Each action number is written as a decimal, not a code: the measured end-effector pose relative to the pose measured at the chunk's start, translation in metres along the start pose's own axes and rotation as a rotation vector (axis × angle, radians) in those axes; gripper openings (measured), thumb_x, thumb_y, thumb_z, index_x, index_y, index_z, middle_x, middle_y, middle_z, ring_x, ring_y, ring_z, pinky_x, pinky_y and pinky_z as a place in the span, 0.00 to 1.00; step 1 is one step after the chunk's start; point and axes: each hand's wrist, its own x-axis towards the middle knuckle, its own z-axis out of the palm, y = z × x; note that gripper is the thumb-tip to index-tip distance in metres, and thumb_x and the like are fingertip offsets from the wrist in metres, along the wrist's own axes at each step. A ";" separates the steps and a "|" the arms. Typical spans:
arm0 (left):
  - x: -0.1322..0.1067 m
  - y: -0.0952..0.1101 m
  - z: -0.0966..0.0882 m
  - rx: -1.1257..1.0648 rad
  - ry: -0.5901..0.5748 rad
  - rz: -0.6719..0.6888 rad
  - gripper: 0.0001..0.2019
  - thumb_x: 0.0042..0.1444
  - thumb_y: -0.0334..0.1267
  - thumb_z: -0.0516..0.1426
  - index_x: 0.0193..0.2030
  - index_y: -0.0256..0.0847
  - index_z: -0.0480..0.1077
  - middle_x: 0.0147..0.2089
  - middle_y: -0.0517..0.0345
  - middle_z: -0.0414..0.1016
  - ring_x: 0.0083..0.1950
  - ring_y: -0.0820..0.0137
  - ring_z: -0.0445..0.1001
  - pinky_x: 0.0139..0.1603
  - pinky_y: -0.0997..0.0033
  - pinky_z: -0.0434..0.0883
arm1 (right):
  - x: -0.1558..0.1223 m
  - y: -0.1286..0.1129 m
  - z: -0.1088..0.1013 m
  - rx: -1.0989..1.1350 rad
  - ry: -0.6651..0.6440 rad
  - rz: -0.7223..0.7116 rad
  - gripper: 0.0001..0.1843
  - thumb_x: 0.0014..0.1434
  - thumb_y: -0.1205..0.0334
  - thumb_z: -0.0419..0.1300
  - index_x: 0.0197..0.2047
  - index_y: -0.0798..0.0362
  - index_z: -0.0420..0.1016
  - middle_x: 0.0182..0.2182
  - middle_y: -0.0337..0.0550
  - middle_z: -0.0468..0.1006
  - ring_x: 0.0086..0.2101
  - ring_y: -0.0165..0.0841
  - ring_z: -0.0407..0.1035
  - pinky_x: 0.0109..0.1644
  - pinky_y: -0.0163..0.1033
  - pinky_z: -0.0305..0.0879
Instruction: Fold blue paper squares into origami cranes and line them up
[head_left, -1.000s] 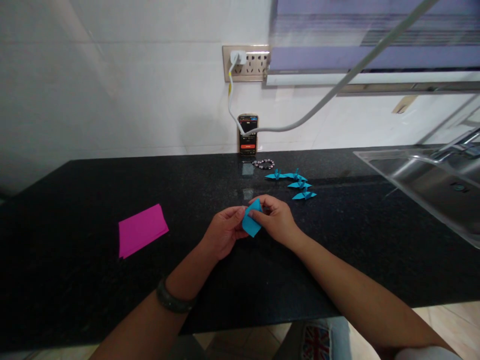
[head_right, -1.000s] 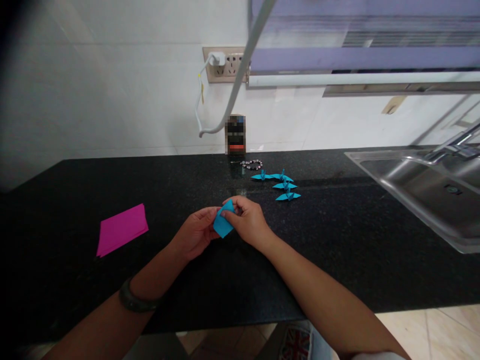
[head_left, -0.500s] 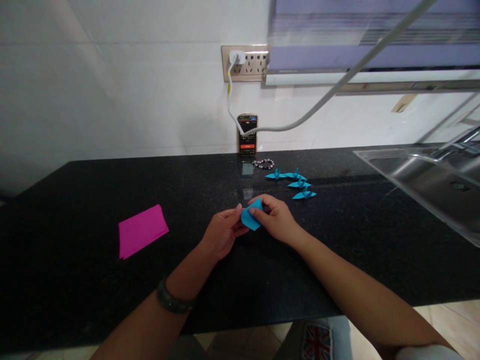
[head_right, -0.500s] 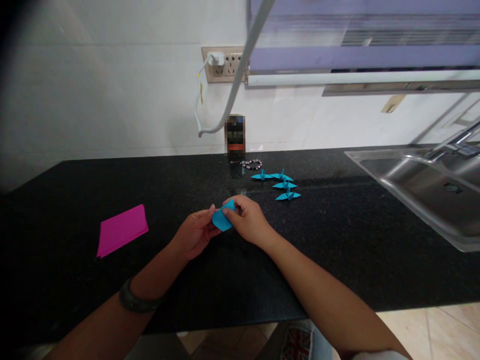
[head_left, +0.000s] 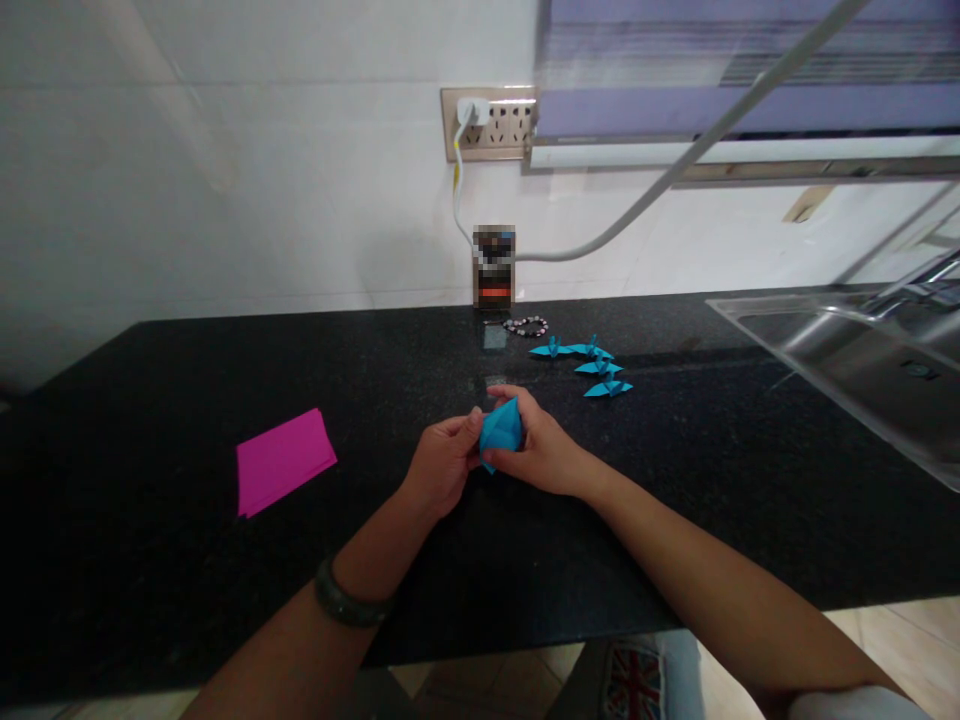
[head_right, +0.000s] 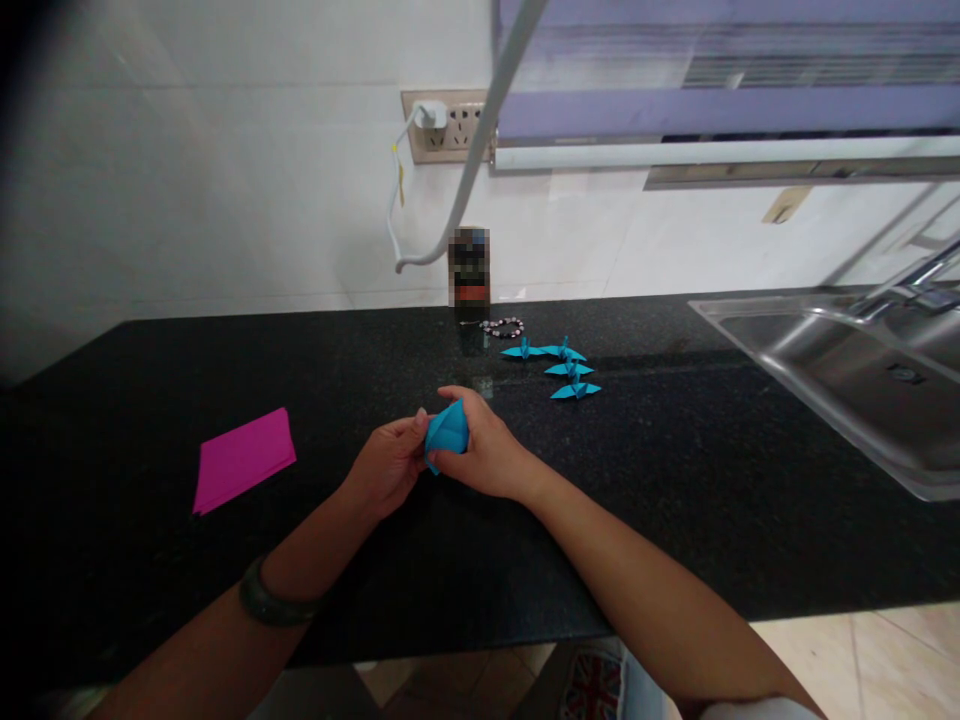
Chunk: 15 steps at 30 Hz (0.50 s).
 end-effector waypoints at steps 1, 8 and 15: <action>0.001 0.000 0.000 0.003 0.014 0.011 0.16 0.46 0.49 0.57 0.31 0.35 0.71 0.26 0.57 0.70 0.26 0.76 0.67 0.28 0.75 0.66 | 0.000 -0.001 -0.001 0.006 -0.015 -0.002 0.39 0.43 0.64 0.62 0.58 0.51 0.50 0.47 0.48 0.64 0.44 0.36 0.63 0.45 0.43 0.62; 0.002 -0.002 -0.001 0.066 0.094 0.048 0.18 0.45 0.52 0.57 0.28 0.35 0.70 0.23 0.59 0.68 0.24 0.75 0.65 0.28 0.74 0.66 | 0.001 0.003 -0.001 0.078 -0.052 -0.002 0.41 0.42 0.63 0.63 0.58 0.49 0.50 0.41 0.44 0.67 0.38 0.34 0.65 0.41 0.41 0.64; 0.001 -0.003 -0.002 0.073 0.080 0.054 0.17 0.43 0.51 0.59 0.26 0.36 0.70 0.22 0.60 0.68 0.24 0.75 0.65 0.27 0.74 0.66 | 0.002 0.011 0.005 0.134 -0.021 0.063 0.34 0.45 0.65 0.62 0.55 0.49 0.53 0.35 0.40 0.68 0.29 0.29 0.64 0.32 0.36 0.64</action>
